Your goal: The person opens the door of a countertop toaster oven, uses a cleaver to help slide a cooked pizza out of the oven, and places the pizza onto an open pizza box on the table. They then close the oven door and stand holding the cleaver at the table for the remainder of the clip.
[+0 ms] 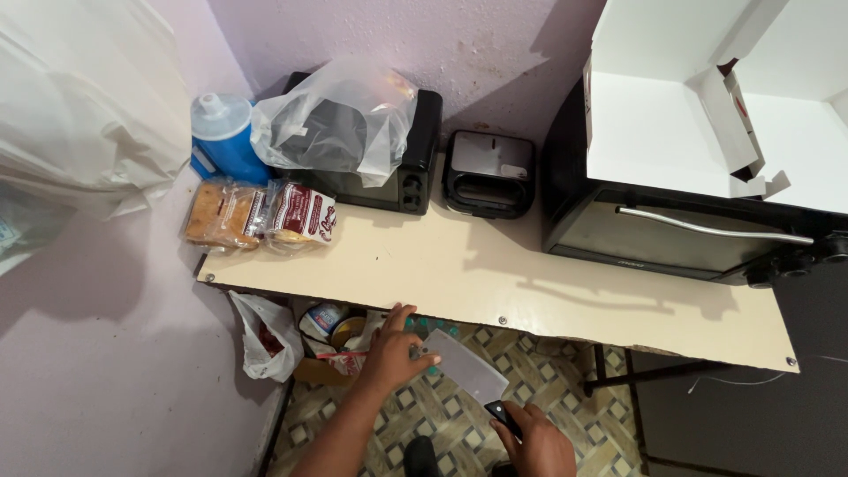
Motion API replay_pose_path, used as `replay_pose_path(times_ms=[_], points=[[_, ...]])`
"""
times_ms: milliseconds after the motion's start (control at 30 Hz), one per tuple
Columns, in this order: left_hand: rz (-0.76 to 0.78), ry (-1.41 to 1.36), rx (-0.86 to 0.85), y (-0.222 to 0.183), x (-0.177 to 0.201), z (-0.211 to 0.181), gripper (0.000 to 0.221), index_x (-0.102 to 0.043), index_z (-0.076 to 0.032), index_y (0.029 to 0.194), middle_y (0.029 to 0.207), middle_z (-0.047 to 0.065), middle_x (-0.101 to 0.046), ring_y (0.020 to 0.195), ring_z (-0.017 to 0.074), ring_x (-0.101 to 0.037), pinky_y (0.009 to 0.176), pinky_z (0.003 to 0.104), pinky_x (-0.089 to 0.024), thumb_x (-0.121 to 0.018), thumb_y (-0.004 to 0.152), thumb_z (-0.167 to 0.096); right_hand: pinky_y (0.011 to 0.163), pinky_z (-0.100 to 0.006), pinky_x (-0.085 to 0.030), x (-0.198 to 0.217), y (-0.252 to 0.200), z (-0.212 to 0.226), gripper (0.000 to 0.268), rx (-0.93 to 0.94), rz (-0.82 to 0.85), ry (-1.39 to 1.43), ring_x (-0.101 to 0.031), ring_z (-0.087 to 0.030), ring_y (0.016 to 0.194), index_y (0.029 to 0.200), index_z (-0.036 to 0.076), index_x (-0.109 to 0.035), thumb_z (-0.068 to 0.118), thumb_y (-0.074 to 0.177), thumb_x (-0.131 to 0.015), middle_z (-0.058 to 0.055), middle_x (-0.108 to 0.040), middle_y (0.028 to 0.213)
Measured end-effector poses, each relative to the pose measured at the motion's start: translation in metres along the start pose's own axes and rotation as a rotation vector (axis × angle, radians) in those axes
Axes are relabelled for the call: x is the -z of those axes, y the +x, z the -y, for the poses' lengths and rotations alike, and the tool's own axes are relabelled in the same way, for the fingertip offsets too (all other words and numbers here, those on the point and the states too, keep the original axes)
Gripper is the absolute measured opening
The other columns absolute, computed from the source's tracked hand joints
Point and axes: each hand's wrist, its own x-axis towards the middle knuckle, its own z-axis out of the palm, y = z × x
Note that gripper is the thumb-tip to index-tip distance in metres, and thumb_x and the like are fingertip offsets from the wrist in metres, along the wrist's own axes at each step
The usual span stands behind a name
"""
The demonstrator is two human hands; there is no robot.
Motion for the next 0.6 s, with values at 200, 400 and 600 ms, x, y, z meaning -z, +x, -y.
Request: replay_pose_path(times_ms=[200,400,600], points=[[-0.006,0.021,-0.016,0.004,-0.005,0.005,0.038,-0.080,-0.003,0.092,0.164,0.007,-0.029,0.156,0.0291,-0.015,0.119,0.056,-0.029,-0.088,0.079,-0.038,0.071,-0.040,-0.060,0.007,0.000,0.004,0.039,-0.017,0.004,-0.011,-0.074,-0.024,0.078,0.123,0.023,-0.072,0.047,0.092,-0.069,-0.005,-0.070,0.091],[-0.215,0.118,-0.301,0.015,-0.037,0.044,0.036,-0.073,-0.002,0.115,0.159,0.012,-0.039,0.151,0.0357,-0.031,0.116,0.048,-0.039,-0.078,0.081,-0.014,0.080,-0.046,-0.057,0.013,0.010,-0.011,0.038,0.054,0.135,0.002,-0.072,-0.031,0.093,0.119,0.019,-0.073,0.043,0.091,-0.075,-0.010,-0.071,0.097],[-0.130,0.100,-0.105,0.008,-0.022,0.009,0.010,-0.071,-0.005,0.092,0.157,0.011,-0.042,0.153,0.0378,-0.030,0.112,0.047,-0.046,-0.065,0.095,-0.013,0.088,-0.050,-0.055,-0.034,0.018,-0.069,0.038,0.074,0.481,-0.136,-0.072,-0.034,0.100,0.110,0.014,-0.075,0.048,0.095,-0.068,-0.015,-0.074,0.098]])
